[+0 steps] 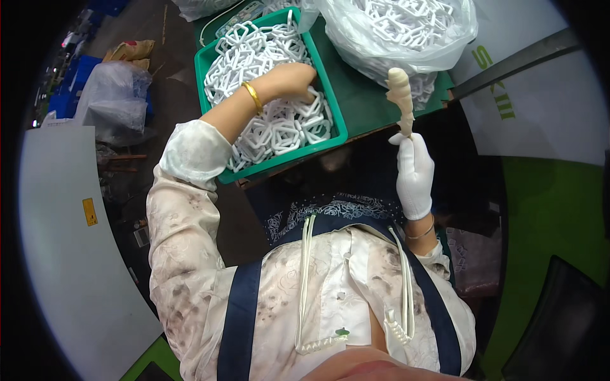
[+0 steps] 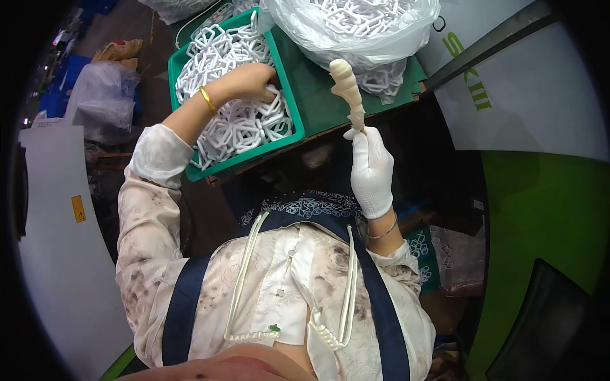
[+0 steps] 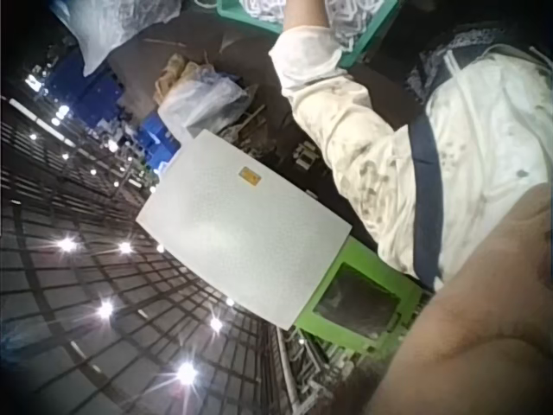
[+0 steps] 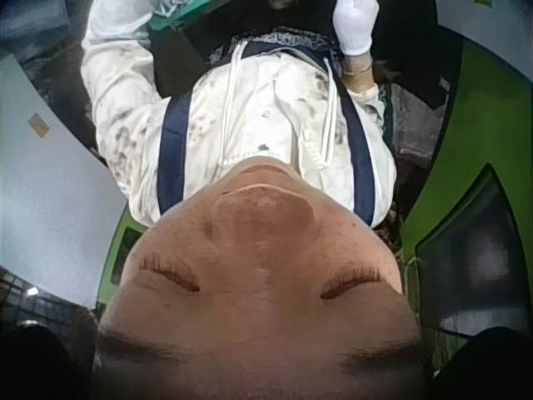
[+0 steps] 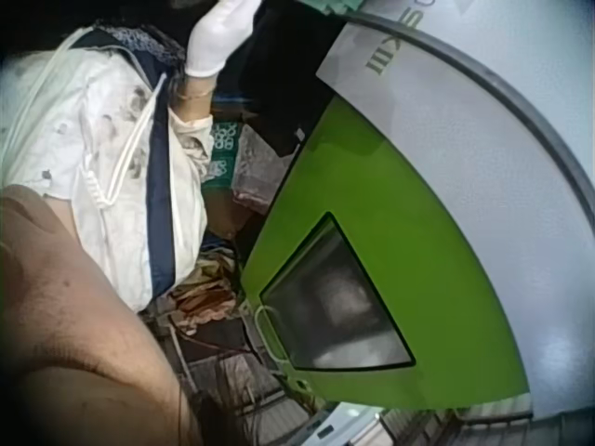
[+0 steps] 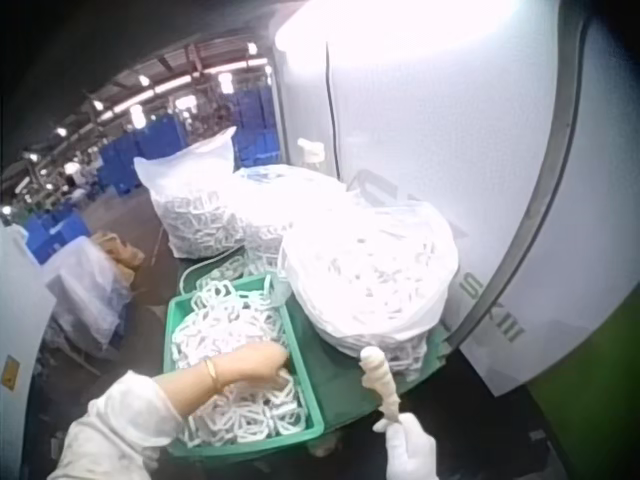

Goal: The person sprays liquid from a bottle onto a padded swab stick, then rubs plastic buckles with the swab stick and transfers them into a plastic bag.

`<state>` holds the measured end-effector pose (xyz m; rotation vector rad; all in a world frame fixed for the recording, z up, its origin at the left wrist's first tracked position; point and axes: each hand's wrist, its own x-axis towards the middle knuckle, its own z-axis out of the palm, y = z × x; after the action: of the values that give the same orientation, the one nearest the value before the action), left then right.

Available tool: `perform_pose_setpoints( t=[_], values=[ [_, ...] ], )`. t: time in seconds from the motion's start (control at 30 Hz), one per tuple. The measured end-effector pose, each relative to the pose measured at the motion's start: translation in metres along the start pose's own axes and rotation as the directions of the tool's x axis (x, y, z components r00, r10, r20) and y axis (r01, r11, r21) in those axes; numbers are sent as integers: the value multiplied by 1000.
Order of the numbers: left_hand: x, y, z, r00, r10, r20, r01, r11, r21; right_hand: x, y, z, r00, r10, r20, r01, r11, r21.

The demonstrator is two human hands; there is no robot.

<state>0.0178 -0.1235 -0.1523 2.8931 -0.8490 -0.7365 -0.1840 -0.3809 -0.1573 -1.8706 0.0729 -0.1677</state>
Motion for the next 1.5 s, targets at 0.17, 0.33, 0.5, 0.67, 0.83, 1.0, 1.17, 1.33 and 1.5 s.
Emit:
perform_pose_setpoints(
  t=[0.17, 0.33, 0.5, 0.67, 0.83, 1.0, 1.17, 1.33, 1.5],
  values=[
    [-30, 9, -27, 996, 88, -26, -92, 958, -271, 2, 6, 0, 1000, 11, 3, -11, 1000, -6],
    [-65, -7, -23, 878, 186, -441, -324, 910, -260, 5, -1, 7, 998, -14, 54, 14, 1000, -9],
    [-85, 33, -6, 832, -95, -546, -261, 802, -538, 13, -18, 24, 982, -106, 158, 100, 994, 44],
    [-83, 89, 20, 729, -185, -659, -439, 613, -657, 18, -34, 38, 967, -142, 210, 141, 990, 18],
    [-75, 110, 35, 702, -452, -550, -622, -15, -783, 19, -19, 28, 989, 34, 145, -42, 998, 56],
    [-68, 142, 58, 878, -302, -372, -479, -565, -672, 24, -35, 27, 985, -44, 165, 2, 970, 245],
    [-73, 143, 47, 844, -324, -428, -491, -145, -859, 39, -34, 14, 956, 15, 292, -79, 975, 207],
    [-71, 113, 37, 717, -28, -697, -488, 693, -530, 34, -43, 10, 942, -90, 324, 81, 996, 39],
    [-62, 111, 26, 691, -371, -620, -513, 352, -783, 18, -25, 14, 951, -107, 290, 152, 979, -138]
  ],
)
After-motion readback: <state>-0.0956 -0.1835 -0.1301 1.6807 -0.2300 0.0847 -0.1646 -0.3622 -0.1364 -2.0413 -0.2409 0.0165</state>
